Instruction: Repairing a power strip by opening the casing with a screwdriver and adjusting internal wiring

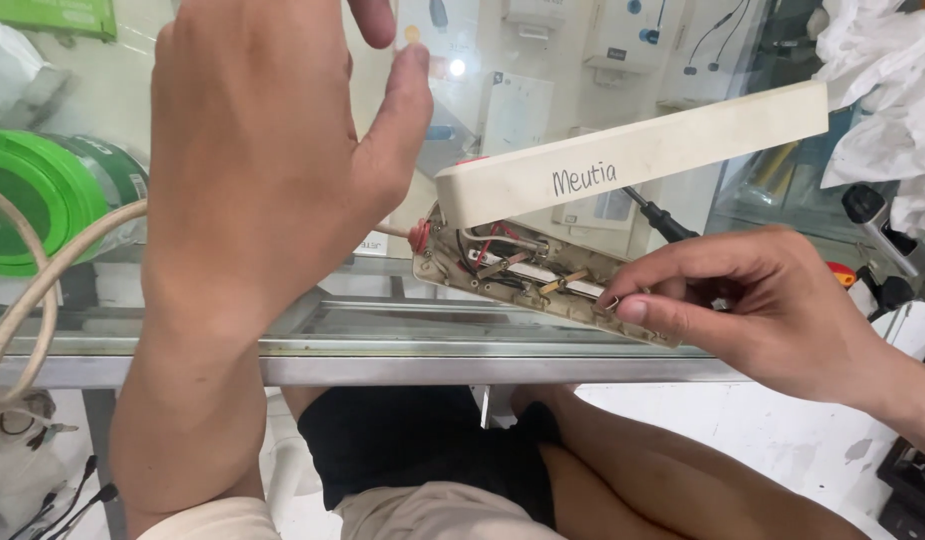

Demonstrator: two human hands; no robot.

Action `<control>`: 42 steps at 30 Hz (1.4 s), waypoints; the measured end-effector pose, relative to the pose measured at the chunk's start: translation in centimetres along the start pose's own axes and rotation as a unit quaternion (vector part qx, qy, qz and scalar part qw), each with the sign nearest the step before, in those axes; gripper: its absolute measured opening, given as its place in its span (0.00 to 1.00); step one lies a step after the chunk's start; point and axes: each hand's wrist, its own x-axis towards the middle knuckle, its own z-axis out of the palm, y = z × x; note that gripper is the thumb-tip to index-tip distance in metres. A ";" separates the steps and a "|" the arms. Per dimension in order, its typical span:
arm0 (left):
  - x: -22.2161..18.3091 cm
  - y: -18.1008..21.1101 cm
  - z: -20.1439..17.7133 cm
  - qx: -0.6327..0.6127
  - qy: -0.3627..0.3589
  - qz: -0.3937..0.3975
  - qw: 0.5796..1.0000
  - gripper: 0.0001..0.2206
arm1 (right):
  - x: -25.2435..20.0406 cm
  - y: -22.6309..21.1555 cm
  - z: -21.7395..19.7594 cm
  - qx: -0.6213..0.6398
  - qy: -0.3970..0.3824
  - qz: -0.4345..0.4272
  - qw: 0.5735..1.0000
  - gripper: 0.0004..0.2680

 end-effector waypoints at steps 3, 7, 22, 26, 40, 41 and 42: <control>-0.3 -0.5 0.6 0.063 0.036 0.006 0.997 0.13 | 0.1 -0.2 0.0 0.013 -0.004 0.024 1.000 0.06; -0.3 -0.4 0.7 0.068 0.040 0.013 0.997 0.14 | 0.1 -0.2 0.0 0.043 -0.014 0.033 0.998 0.06; 1.5 2.4 -0.3 -0.234 0.080 0.218 0.944 0.12 | 0.4 -0.5 -0.1 0.054 0.005 0.071 0.996 0.05; 1.7 3.9 0.4 -0.253 0.115 0.295 0.914 0.11 | 0.4 -0.3 -0.1 0.094 0.022 0.074 0.993 0.05; 1.1 5.4 3.4 -0.162 0.145 0.359 0.908 0.10 | 0.1 -0.5 1.2 0.238 0.039 0.049 0.969 0.05; 1.1 5.4 3.4 -0.167 0.136 0.361 0.907 0.10 | 0.1 -0.6 1.2 0.238 0.041 0.041 0.970 0.05; 1.0 5.3 3.4 -0.172 0.127 0.364 0.907 0.10 | 0.0 -0.7 1.1 0.237 0.044 0.033 0.970 0.05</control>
